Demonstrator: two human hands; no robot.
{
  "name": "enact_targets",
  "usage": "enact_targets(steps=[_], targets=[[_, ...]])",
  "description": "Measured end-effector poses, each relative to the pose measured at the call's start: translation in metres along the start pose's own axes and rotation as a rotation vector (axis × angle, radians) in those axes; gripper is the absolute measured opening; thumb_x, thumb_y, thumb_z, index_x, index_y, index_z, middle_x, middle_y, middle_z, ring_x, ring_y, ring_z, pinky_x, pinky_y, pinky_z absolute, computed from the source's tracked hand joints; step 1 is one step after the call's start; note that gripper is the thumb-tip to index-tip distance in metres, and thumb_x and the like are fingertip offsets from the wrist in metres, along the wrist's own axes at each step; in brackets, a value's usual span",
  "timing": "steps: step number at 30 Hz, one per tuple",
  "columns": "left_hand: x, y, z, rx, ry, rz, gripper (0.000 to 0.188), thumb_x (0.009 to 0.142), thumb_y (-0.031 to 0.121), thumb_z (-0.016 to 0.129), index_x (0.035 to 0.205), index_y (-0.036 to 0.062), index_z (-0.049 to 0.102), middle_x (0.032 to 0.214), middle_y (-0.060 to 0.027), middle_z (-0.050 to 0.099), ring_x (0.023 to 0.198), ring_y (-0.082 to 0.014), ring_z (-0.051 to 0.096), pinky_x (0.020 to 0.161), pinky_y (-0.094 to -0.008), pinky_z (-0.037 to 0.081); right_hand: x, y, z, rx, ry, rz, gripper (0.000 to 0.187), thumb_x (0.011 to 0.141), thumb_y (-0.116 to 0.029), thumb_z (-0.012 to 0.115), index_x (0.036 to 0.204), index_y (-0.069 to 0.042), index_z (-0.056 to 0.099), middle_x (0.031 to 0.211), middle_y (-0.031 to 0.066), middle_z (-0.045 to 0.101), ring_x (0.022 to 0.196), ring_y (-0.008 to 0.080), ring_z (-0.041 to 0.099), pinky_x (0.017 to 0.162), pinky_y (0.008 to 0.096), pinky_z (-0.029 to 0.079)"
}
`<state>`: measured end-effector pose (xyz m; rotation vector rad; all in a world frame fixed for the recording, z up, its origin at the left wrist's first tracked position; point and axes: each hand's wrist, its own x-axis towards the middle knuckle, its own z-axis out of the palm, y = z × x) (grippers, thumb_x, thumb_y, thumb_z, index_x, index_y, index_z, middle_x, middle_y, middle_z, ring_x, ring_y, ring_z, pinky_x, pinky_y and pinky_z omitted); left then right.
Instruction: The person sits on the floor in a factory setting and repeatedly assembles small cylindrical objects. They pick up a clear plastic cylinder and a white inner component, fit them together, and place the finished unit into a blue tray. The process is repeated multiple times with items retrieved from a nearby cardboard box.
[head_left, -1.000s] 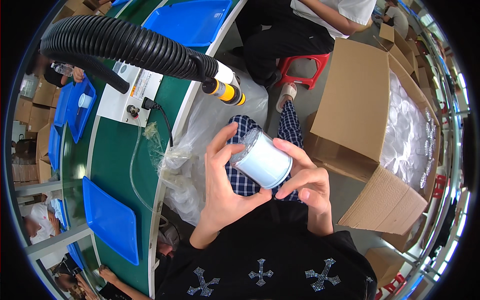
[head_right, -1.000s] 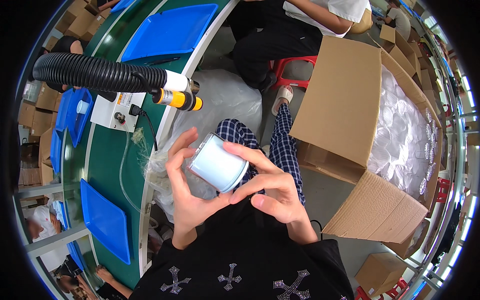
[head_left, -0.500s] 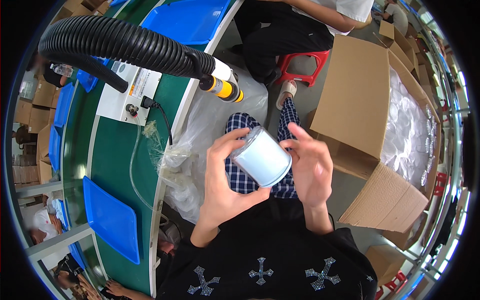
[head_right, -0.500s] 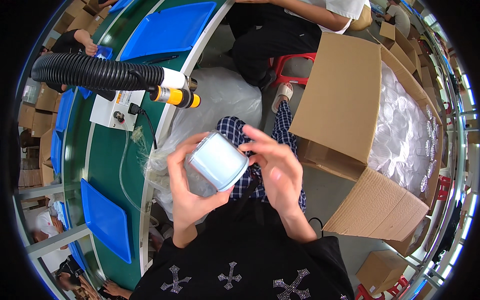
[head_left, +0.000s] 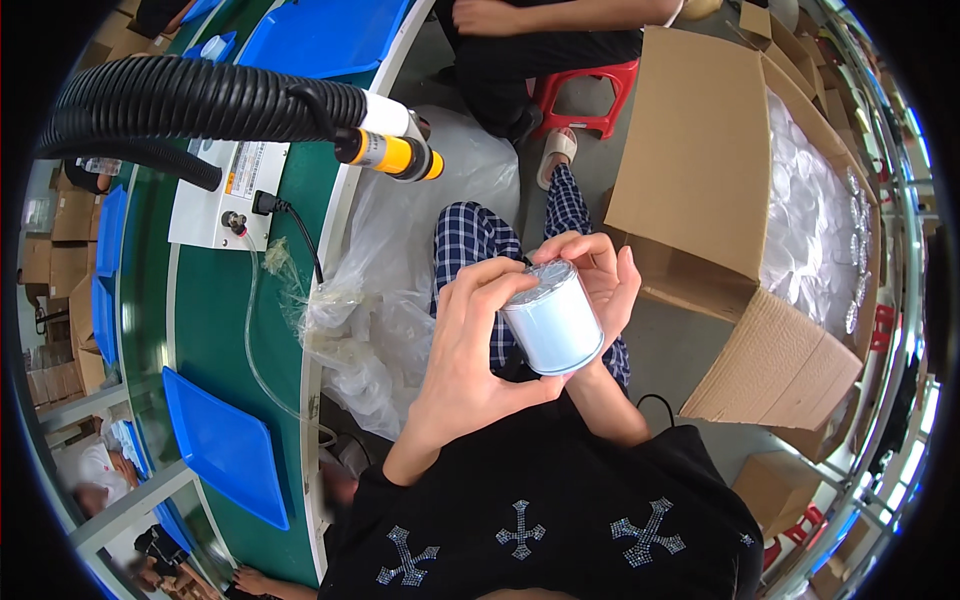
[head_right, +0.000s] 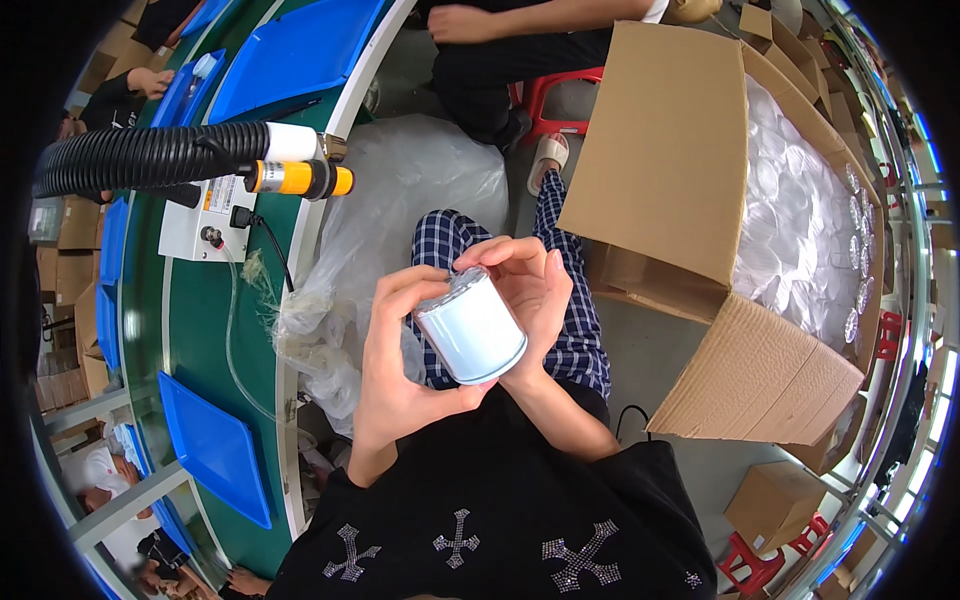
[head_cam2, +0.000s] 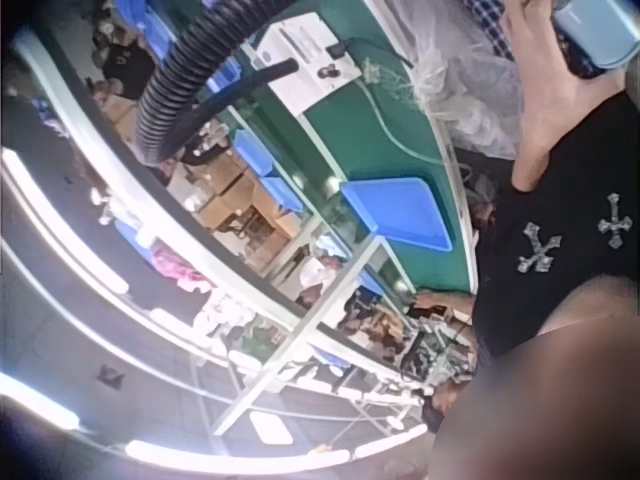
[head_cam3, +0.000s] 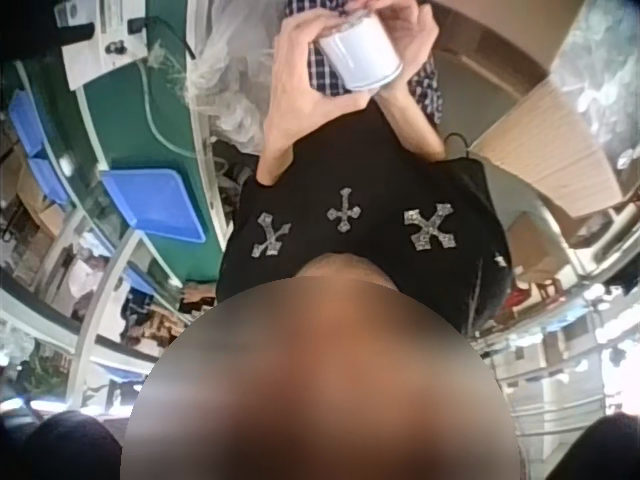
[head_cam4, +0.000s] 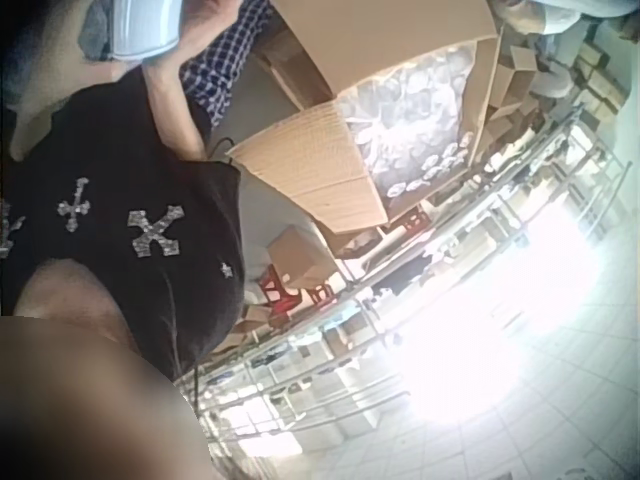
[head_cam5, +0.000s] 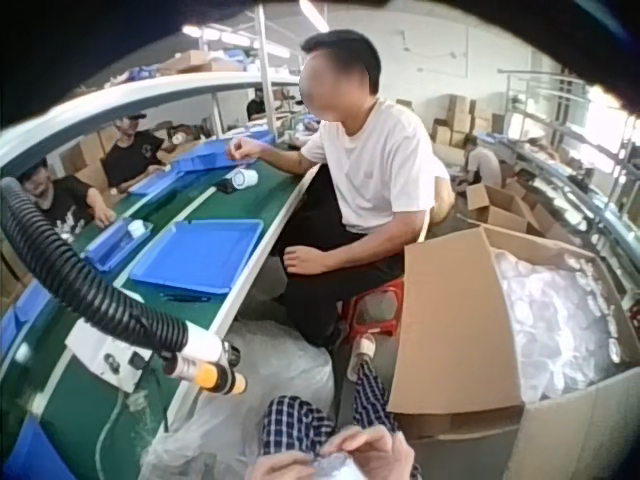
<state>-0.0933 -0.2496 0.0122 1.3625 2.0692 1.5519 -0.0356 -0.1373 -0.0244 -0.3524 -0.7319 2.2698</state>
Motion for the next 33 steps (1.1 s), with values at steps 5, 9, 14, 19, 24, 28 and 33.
enact_targets(steps=[5,9,14,19,24,28,33], targets=[[-0.002,-0.006,0.001,-0.053,-0.004,-0.006,0.076,0.054,0.023,0.080,0.118,0.0038,0.044,0.125,-0.0158,0.047,0.109,-0.0308,0.048,0.093,-0.0422,0.033,0.011,-0.008,0.000,-0.134,-0.099,-0.160,0.056,0.094,-0.045,0.020,0.082,-0.001,0.054,0.079,0.0150,0.059,0.080,0.0210,0.053,0.078,0.0326,0.039],[-0.003,-0.008,0.003,-0.084,0.014,-0.022,0.076,0.054,0.022,0.080,0.118,0.0036,0.043,0.127,-0.0159,0.047,0.110,-0.0310,0.048,0.094,-0.0423,0.033,0.015,-0.016,0.007,-0.319,-0.196,-0.326,0.058,0.094,-0.044,0.020,0.081,0.000,0.056,0.076,0.0145,0.059,0.078,0.0210,0.053,0.078,0.0324,0.038],[-0.001,-0.005,0.000,-0.005,0.014,-0.045,0.075,0.053,0.020,0.081,0.116,0.0025,0.045,0.121,-0.0154,0.048,0.109,-0.0312,0.048,0.091,-0.0408,0.036,0.014,-0.022,0.002,-0.802,-0.296,-0.597,0.056,0.093,-0.041,0.025,0.080,0.001,0.060,0.080,0.0141,0.063,0.073,0.0210,0.053,0.075,0.0321,0.037],[0.001,-0.007,-0.009,0.043,-0.046,-0.057,0.071,0.051,0.018,0.081,0.111,0.0003,0.049,0.115,-0.0149,0.048,0.106,-0.0306,0.050,0.086,-0.0388,0.042,0.010,-0.020,0.012,-0.885,-0.264,-0.799,0.045,0.091,-0.034,0.034,0.079,0.001,0.061,0.074,0.0128,0.062,0.066,0.0204,0.052,0.067,0.0312,0.037],[-0.003,-0.015,-0.010,-0.189,0.063,-0.017,0.075,0.050,0.015,0.081,0.113,0.0003,0.045,0.119,-0.0189,0.044,0.111,-0.0300,0.049,0.091,-0.0386,0.041,0.002,-0.020,-0.013,-0.721,-0.210,-0.607,0.039,0.092,-0.030,0.036,0.085,0.002,0.058,0.075,0.0113,0.055,0.066,0.0172,0.049,0.059,0.0252,0.038],[-0.005,-0.012,0.014,-0.658,0.050,0.050,0.080,0.047,0.013,0.080,0.115,0.0024,0.039,0.122,-0.0227,0.040,0.117,-0.0308,0.044,0.093,-0.0374,0.041,0.004,-0.015,-0.005,-0.571,-0.330,-0.232,0.053,0.093,-0.038,0.026,0.098,0.005,0.058,0.095,0.0152,0.057,0.087,0.0200,0.050,0.079,0.0310,0.039],[-0.012,-0.022,0.014,-0.418,0.028,-0.030,0.080,0.053,0.014,0.083,0.121,0.0037,0.043,0.128,-0.0169,0.039,0.115,-0.0293,0.045,0.095,-0.0385,0.037,0.001,-0.026,0.010,-0.525,-0.308,-0.131,0.057,0.093,-0.032,0.023,0.087,0.006,0.065,0.095,0.0201,0.061,0.087,0.0250,0.055,0.080,0.0326,0.042]])
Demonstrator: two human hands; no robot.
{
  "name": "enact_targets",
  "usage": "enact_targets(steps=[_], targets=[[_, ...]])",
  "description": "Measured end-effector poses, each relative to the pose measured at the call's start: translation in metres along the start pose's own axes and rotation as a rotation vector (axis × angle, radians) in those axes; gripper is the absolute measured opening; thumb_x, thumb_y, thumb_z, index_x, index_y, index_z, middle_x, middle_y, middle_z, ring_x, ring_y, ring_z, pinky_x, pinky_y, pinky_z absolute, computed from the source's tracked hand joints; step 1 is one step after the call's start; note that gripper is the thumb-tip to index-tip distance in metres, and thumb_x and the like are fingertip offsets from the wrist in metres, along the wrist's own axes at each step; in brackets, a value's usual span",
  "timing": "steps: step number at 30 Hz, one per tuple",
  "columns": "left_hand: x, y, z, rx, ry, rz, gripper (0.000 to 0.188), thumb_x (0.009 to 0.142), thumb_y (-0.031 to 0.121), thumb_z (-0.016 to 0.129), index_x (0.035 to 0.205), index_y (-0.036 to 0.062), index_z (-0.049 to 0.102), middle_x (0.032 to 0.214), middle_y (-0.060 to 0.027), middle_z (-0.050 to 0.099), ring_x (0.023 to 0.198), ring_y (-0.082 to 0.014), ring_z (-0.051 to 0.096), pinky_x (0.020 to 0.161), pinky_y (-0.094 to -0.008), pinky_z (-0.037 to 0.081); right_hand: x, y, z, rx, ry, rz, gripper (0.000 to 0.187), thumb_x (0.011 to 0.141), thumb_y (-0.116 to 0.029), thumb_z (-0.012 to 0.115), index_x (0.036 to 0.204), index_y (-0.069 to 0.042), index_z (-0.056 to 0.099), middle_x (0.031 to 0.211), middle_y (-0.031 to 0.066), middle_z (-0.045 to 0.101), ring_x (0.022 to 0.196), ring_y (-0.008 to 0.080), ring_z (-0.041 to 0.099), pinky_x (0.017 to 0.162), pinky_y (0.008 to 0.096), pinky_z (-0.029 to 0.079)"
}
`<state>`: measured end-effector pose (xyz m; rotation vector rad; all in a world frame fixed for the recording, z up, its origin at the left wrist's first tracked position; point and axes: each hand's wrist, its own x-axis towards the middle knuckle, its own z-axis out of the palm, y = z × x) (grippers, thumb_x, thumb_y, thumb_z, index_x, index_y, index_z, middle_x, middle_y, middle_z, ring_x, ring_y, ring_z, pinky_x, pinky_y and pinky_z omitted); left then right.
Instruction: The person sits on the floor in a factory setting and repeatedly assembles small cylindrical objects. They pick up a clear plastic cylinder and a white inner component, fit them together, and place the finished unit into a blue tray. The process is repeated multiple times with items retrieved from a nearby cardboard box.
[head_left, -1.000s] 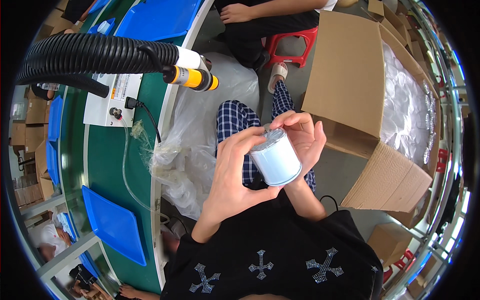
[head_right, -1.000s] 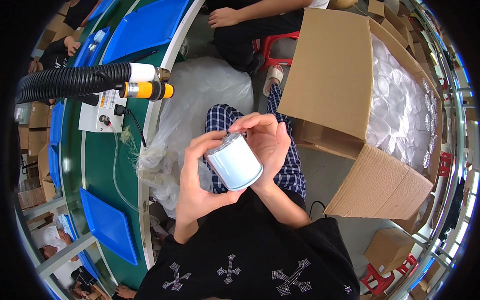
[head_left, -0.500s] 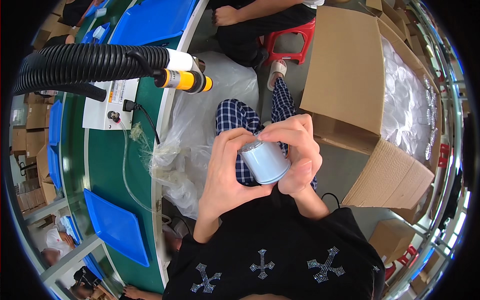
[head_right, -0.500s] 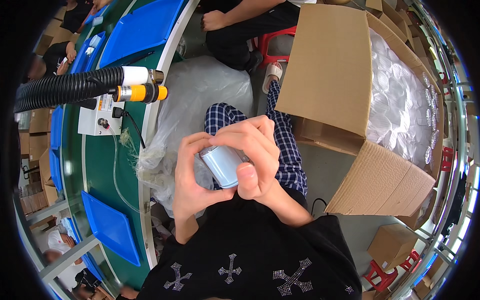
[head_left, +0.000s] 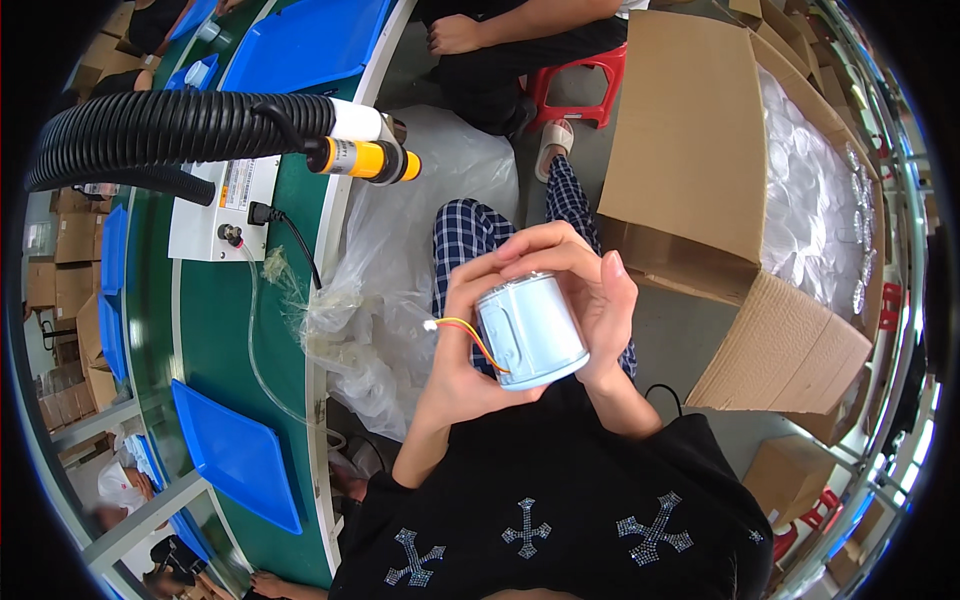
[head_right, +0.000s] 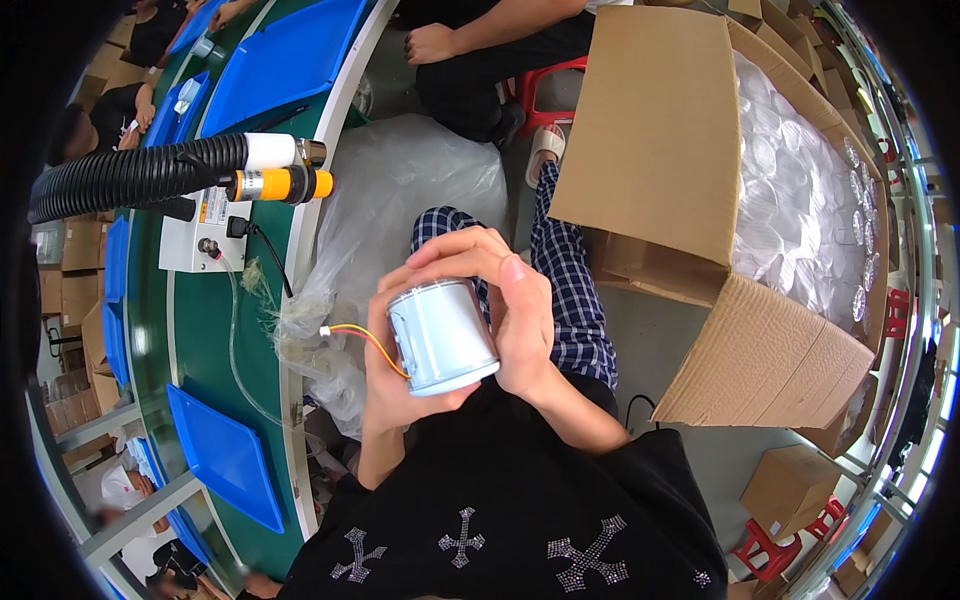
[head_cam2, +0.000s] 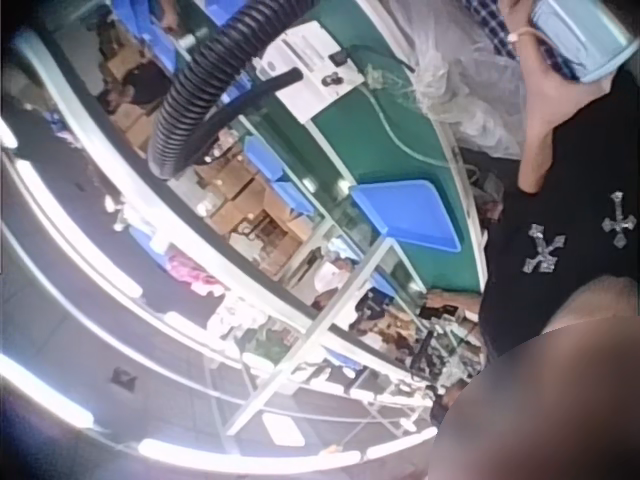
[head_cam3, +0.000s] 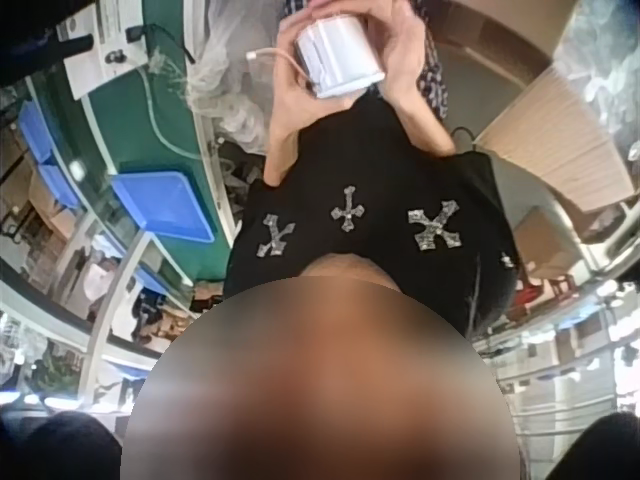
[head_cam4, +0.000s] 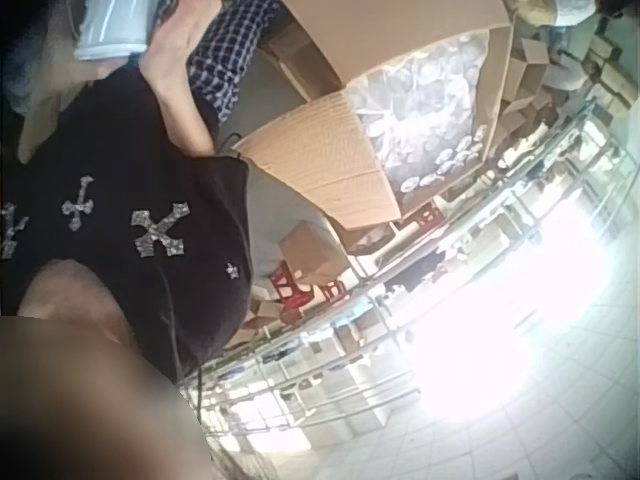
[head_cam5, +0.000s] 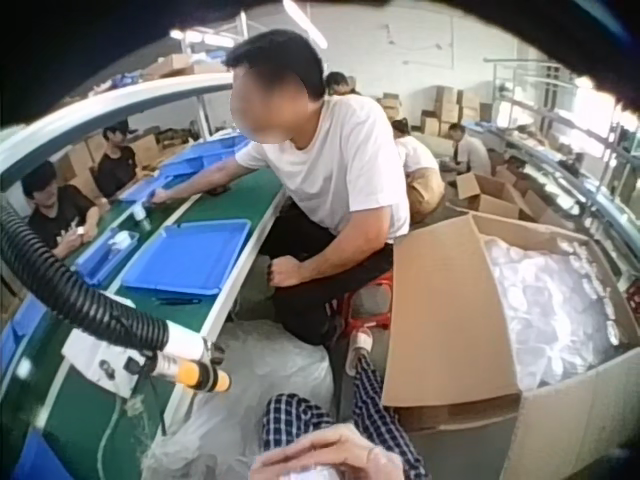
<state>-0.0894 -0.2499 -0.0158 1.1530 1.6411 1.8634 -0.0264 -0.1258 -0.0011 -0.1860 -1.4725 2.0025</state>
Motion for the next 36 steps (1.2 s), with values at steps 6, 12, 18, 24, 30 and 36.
enact_targets(steps=[6,12,18,24,30,36], targets=[[-0.002,-0.007,0.001,0.116,0.056,-0.022,0.074,0.057,0.012,0.079,0.122,0.0040,0.045,0.125,-0.0147,0.045,0.114,-0.0287,0.047,0.096,-0.0376,0.037,-0.002,-0.008,0.002,-0.185,-0.014,-0.164,0.054,0.090,-0.029,0.025,0.086,0.007,0.065,0.086,0.0196,0.064,0.076,0.0270,0.061,0.070,0.0334,0.047],[0.000,0.001,-0.005,0.027,0.000,-0.063,0.085,0.055,0.016,0.081,0.129,0.0026,0.042,0.131,-0.0156,0.044,0.117,-0.0290,0.046,0.100,-0.0390,0.034,0.002,-0.007,-0.002,-0.335,-0.017,-0.351,0.054,0.087,-0.029,0.025,0.082,0.007,0.066,0.080,0.0193,0.066,0.069,0.0290,0.063,0.063,0.0334,0.049],[-0.007,-0.005,-0.023,0.003,-0.069,0.060,0.092,0.051,0.016,0.084,0.130,-0.0014,0.039,0.131,-0.0216,0.042,0.120,-0.0305,0.045,0.101,-0.0405,0.035,0.007,-0.002,-0.001,-0.265,0.013,-0.356,0.057,0.088,-0.031,0.023,0.081,0.007,0.066,0.076,0.0183,0.066,0.066,0.0283,0.065,0.061,0.0327,0.051],[-0.011,-0.005,-0.015,0.058,0.058,0.119,0.082,0.055,0.022,0.085,0.124,-0.0010,0.048,0.117,-0.0187,0.053,0.109,-0.0297,0.051,0.092,-0.0383,0.040,0.007,0.002,-0.003,-0.203,0.005,-0.322,0.063,0.090,-0.036,0.021,0.080,0.008,0.065,0.073,0.0179,0.066,0.064,0.0270,0.065,0.059,0.0313,0.051],[-0.022,-0.015,-0.010,0.128,0.181,0.142,0.077,0.054,0.025,0.086,0.118,-0.0020,0.052,0.113,-0.0181,0.054,0.101,-0.0294,0.054,0.086,-0.0374,0.043,0.009,0.011,-0.004,-0.136,-0.033,-0.229,0.068,0.090,-0.040,0.018,0.080,0.009,0.065,0.072,0.0188,0.066,0.063,0.0271,0.065,0.061,0.0307,0.052],[-0.030,0.000,-0.042,0.528,0.192,-0.005,0.067,0.055,0.023,0.084,0.112,-0.0003,0.057,0.107,-0.0122,0.059,0.098,-0.0281,0.055,0.088,-0.0386,0.041,0.007,0.044,0.016,-0.137,-0.050,-0.089,0.065,0.095,-0.039,0.022,0.091,0.011,0.063,0.085,0.0192,0.067,0.078,0.0270,0.066,0.074,0.0320,0.051]])
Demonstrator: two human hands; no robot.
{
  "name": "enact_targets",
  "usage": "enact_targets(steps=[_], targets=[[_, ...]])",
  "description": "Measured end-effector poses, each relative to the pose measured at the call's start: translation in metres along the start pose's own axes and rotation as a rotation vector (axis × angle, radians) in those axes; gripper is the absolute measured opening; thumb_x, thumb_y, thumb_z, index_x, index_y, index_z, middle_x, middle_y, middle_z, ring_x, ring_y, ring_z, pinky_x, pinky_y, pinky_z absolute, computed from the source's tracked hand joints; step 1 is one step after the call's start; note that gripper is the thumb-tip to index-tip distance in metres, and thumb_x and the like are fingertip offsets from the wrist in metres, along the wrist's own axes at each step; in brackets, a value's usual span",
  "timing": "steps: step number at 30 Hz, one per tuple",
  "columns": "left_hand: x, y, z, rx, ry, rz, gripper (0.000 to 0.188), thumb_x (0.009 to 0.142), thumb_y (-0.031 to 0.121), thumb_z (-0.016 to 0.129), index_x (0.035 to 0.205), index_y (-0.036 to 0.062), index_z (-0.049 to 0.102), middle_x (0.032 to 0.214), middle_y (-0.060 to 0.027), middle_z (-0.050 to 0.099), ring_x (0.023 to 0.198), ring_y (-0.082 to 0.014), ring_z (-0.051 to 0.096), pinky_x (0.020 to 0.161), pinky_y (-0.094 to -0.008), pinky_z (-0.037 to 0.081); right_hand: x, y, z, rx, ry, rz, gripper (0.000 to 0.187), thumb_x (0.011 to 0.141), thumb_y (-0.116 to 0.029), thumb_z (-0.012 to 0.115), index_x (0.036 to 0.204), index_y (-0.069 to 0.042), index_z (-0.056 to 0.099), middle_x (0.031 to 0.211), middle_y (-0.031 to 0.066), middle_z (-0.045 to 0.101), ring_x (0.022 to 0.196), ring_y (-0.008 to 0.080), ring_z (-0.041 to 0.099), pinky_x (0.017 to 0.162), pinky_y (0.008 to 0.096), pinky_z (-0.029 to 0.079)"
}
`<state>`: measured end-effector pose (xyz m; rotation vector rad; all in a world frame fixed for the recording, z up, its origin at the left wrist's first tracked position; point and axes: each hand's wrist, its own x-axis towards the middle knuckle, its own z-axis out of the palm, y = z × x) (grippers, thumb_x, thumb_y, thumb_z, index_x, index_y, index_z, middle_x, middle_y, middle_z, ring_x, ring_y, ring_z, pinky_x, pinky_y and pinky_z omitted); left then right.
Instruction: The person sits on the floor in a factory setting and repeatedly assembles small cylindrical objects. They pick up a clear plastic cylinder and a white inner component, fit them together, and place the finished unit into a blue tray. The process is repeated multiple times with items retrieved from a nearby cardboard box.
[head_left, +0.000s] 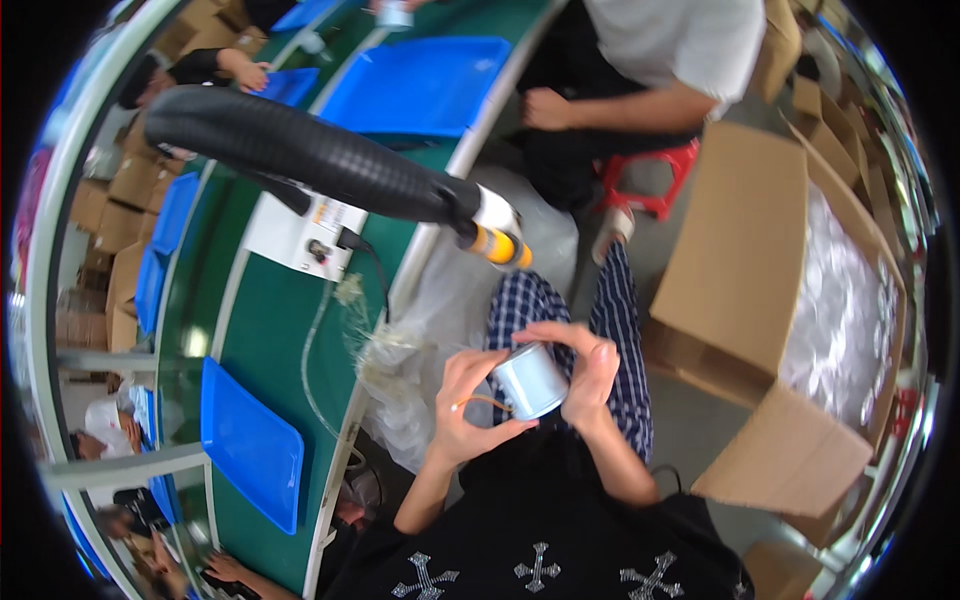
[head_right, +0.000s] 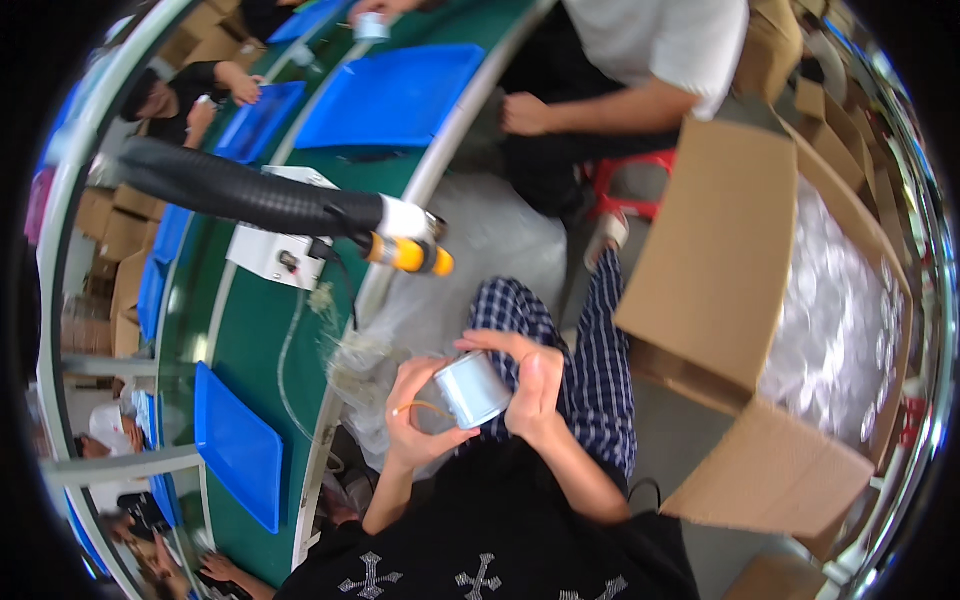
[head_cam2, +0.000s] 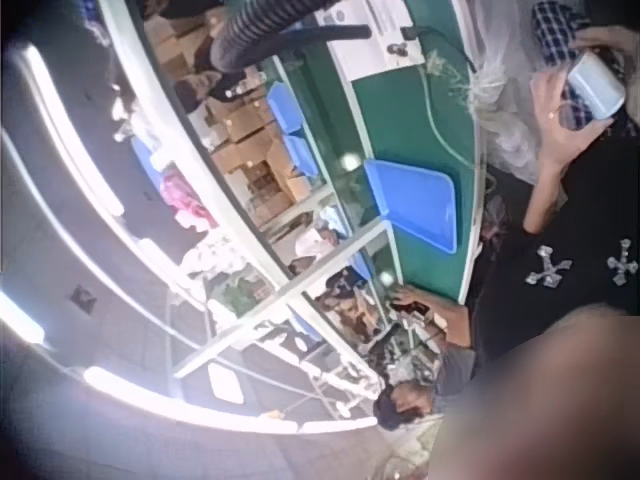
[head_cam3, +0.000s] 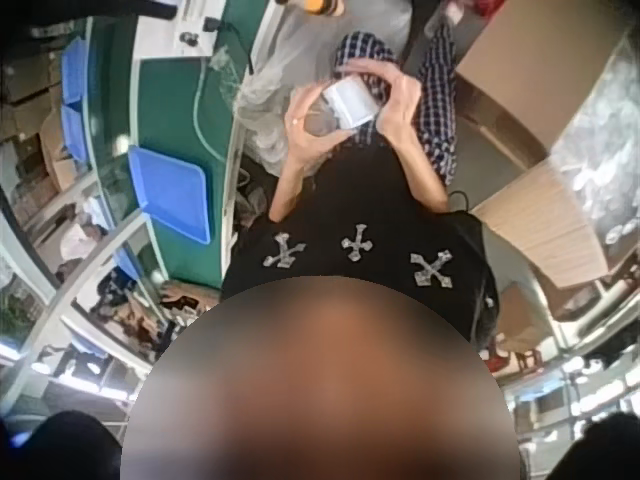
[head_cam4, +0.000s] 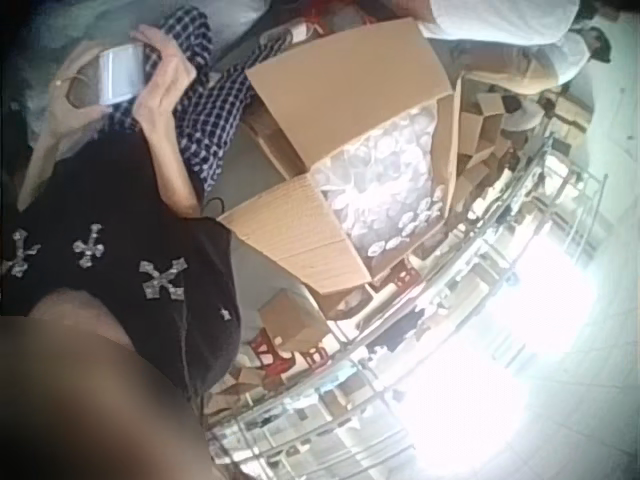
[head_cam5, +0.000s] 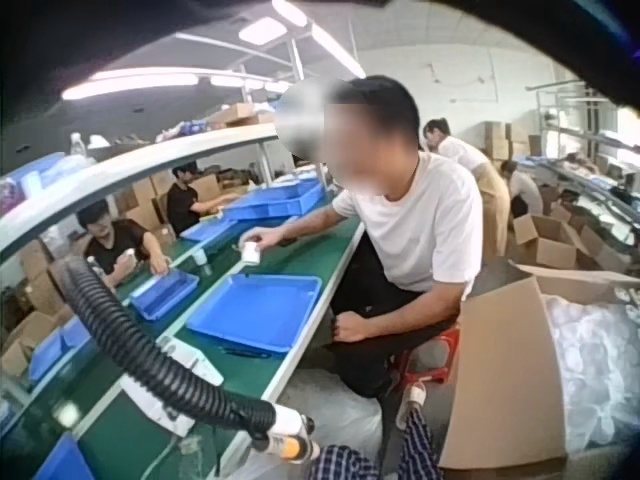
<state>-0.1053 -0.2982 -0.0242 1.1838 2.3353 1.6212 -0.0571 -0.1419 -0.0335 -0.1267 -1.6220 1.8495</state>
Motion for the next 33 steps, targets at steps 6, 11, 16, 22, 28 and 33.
enact_targets(steps=[6,11,16,22,28,33], targets=[[-0.044,-0.039,-0.133,0.464,0.713,-0.255,0.057,0.062,0.009,0.074,0.115,0.0016,0.054,0.105,-0.0082,0.054,0.098,-0.0190,0.051,0.086,-0.0317,0.041,0.006,0.002,0.003,-0.066,0.007,0.163,0.046,0.097,-0.027,0.030,0.100,0.006,0.061,0.096,0.0150,0.066,0.080,0.0188,0.061,0.073,0.0282,0.047],[-0.127,-0.070,-0.230,0.363,1.233,-0.682,0.044,0.084,0.025,0.067,0.116,-0.0026,0.055,0.098,-0.0069,0.060,0.079,-0.0109,0.058,0.064,-0.0238,0.043,0.004,0.018,-0.025,-0.145,0.051,0.234,0.043,0.098,-0.027,0.031,0.097,0.005,0.061,0.089,0.0137,0.067,0.068,0.0137,0.059,0.064,0.0251,0.046],[-0.205,-0.087,-0.276,0.454,1.143,-1.178,0.046,0.084,0.032,0.066,0.111,-0.0034,0.054,0.095,-0.0090,0.058,0.078,-0.0173,0.059,0.064,-0.0299,0.045,-0.007,0.026,-0.040,-0.128,0.013,0.338,0.037,0.098,-0.022,0.034,0.097,0.004,0.061,0.087,0.0121,0.067,0.066,0.0109,0.056,0.062,0.0232,0.044],[-0.127,-0.061,-0.230,1.175,1.184,-0.495,0.026,0.083,0.014,0.062,0.104,0.0017,0.056,0.099,-0.0120,0.048,0.079,-0.0258,0.050,0.066,-0.0366,0.042,-0.012,0.031,-0.036,-0.162,-0.032,0.343,0.033,0.097,-0.019,0.038,0.097,0.004,0.061,0.084,0.0118,0.067,0.065,0.0108,0.056,0.061,0.0229,0.044],[-0.060,-0.064,-0.171,0.773,0.686,-0.428,0.022,0.083,0.010,0.060,0.103,0.0008,0.057,0.106,-0.0131,0.051,0.090,-0.0246,0.052,0.077,-0.0319,0.043,-0.025,0.024,-0.040,-0.194,-0.116,0.332,0.030,0.096,-0.017,0.042,0.096,0.005,0.062,0.083,0.0114,0.066,0.064,0.0090,0.054,0.061,0.0222,0.044],[-0.031,-0.100,-0.123,1.057,0.453,-0.460,0.052,0.082,0.030,0.062,0.124,0.0020,0.048,0.128,-0.0191,0.046,0.117,-0.0341,0.045,0.097,-0.0428,0.033,-0.042,0.024,-0.056,-0.230,-0.080,0.366,0.023,0.093,-0.010,0.045,0.095,0.006,0.063,0.079,0.0101,0.067,0.061,0.0090,0.056,0.059,0.0219,0.045]])
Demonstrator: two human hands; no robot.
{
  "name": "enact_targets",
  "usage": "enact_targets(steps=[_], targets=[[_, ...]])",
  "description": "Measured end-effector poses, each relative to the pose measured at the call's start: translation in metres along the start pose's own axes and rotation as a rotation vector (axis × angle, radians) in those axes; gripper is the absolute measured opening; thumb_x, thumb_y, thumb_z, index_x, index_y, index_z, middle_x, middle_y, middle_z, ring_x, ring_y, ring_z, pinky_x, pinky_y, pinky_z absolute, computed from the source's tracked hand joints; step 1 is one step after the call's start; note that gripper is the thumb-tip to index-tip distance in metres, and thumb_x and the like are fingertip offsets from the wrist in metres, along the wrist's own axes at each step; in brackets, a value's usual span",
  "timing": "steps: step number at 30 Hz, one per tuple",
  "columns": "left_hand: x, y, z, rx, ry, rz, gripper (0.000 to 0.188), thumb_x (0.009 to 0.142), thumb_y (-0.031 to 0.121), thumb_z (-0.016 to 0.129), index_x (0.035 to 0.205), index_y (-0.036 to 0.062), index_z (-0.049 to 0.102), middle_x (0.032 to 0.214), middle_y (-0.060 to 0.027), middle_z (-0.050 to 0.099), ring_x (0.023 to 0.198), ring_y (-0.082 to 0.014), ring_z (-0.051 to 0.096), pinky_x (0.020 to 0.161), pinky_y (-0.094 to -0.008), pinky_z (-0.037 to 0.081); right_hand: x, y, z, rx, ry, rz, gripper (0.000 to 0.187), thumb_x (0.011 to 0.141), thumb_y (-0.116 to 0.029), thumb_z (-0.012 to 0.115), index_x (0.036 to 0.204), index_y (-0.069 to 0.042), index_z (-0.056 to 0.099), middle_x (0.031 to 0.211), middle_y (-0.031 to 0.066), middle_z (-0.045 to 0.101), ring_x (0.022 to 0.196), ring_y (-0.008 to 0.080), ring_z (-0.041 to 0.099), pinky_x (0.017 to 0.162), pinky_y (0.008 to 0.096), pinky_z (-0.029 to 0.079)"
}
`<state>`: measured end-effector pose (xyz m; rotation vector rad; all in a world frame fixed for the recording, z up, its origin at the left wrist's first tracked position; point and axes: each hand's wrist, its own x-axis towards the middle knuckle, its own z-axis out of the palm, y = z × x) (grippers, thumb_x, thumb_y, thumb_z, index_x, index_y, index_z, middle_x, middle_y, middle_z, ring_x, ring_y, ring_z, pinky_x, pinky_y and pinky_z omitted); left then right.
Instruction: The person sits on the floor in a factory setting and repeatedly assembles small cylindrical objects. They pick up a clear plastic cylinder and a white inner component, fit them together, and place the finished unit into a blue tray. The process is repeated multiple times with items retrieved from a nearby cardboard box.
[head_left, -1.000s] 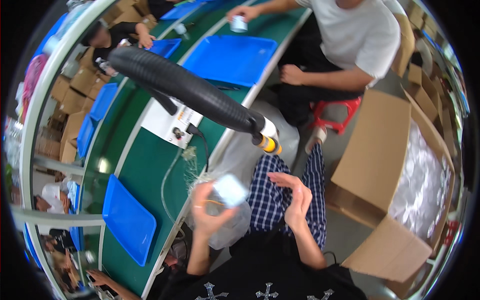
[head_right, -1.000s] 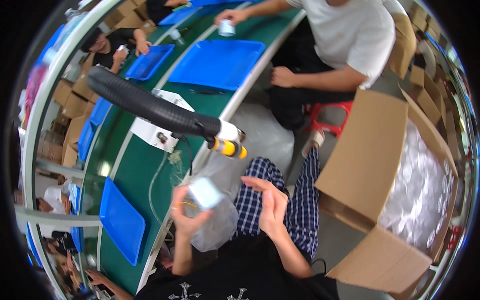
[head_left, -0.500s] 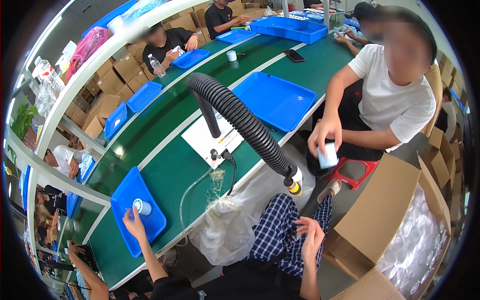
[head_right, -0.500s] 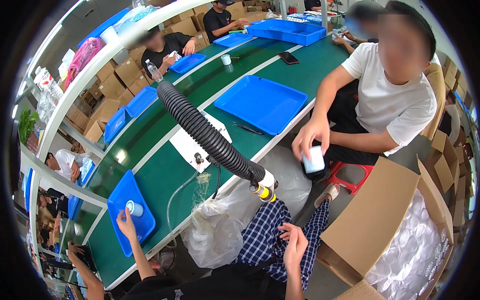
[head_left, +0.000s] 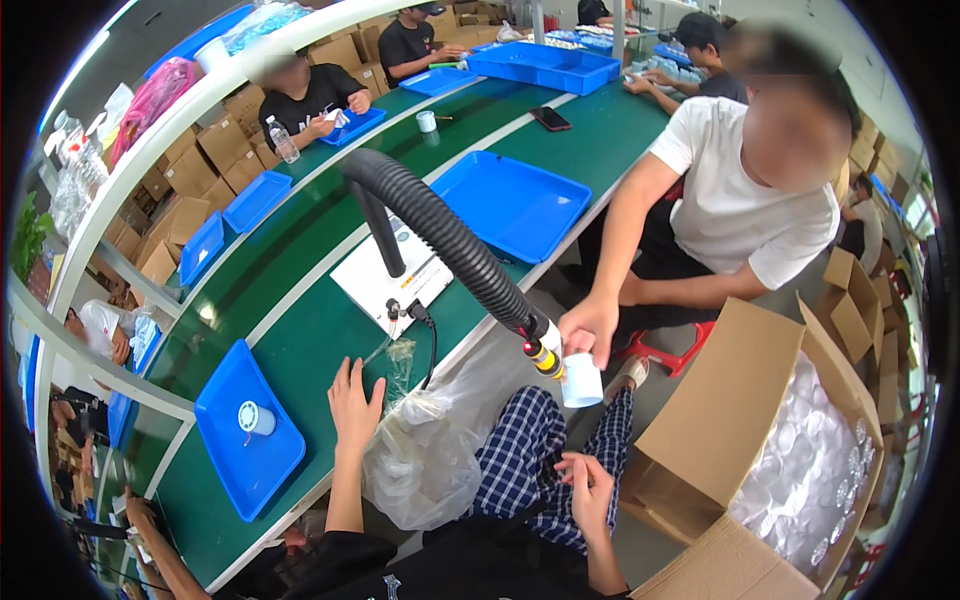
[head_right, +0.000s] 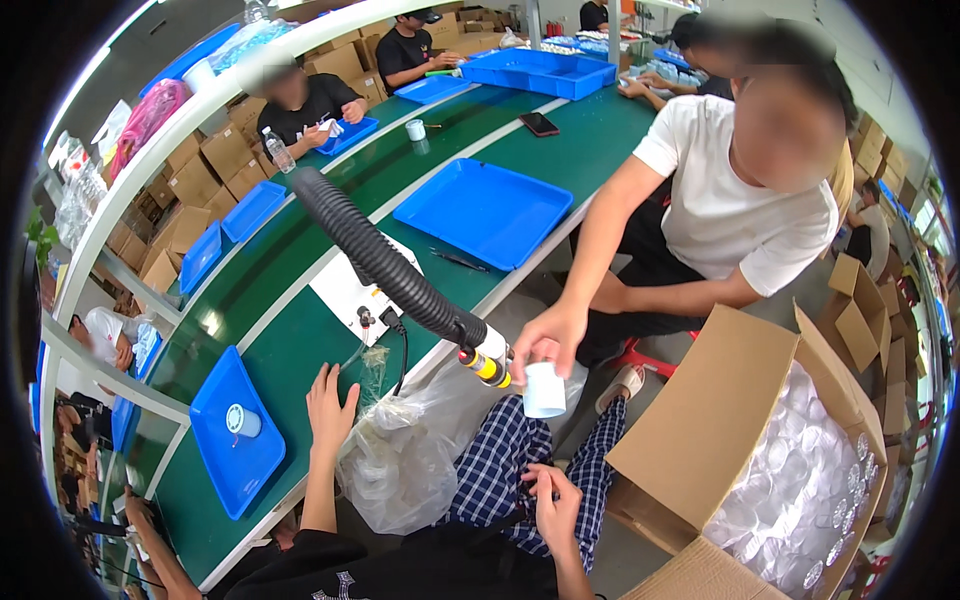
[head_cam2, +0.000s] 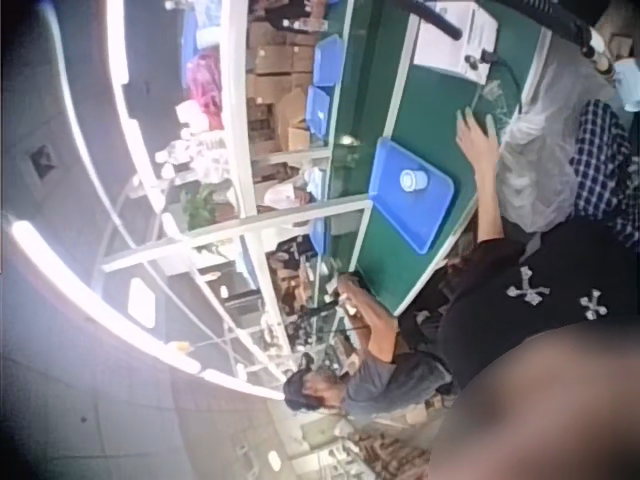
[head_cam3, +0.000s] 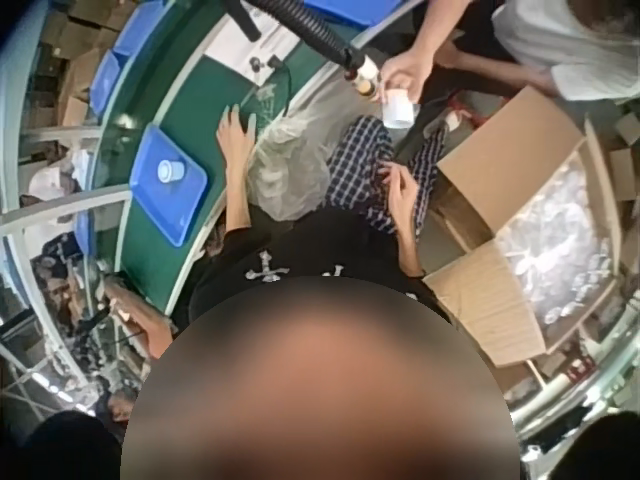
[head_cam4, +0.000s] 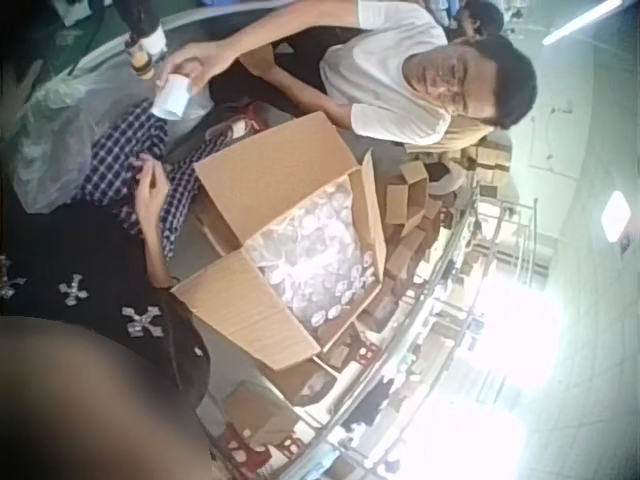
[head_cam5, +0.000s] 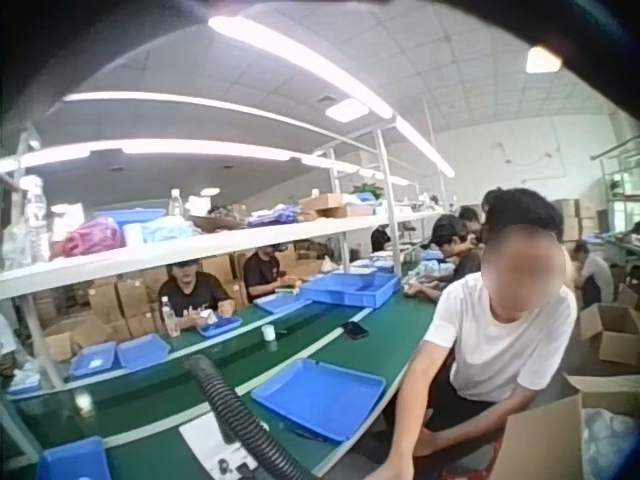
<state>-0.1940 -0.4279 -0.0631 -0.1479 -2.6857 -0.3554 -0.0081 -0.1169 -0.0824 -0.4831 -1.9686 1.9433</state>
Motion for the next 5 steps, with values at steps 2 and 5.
enact_targets(steps=[2,5], targets=[[-0.002,0.007,0.000,-0.073,-0.021,-0.005,0.053,0.081,0.030,0.063,0.124,0.0029,0.049,0.129,-0.0182,0.046,0.117,-0.0338,0.045,0.097,-0.0416,0.034,-0.003,0.006,-0.006,-0.016,0.010,0.040,0.024,0.094,-0.011,0.045,0.095,0.005,0.063,0.079,0.0101,0.067,0.061,0.0091,0.056,0.058,0.0219,0.045],[-0.010,0.000,0.000,-0.175,-0.045,-0.049,0.058,0.080,0.031,0.066,0.127,0.0032,0.047,0.132,-0.0177,0.045,0.118,-0.0345,0.043,0.099,-0.0423,0.032,-0.007,0.014,-0.006,-0.044,-0.003,0.065,0.029,0.096,-0.021,0.046,0.096,0.002,0.063,0.080,0.0101,0.067,0.062,0.0087,0.055,0.059,0.0205,0.045]])
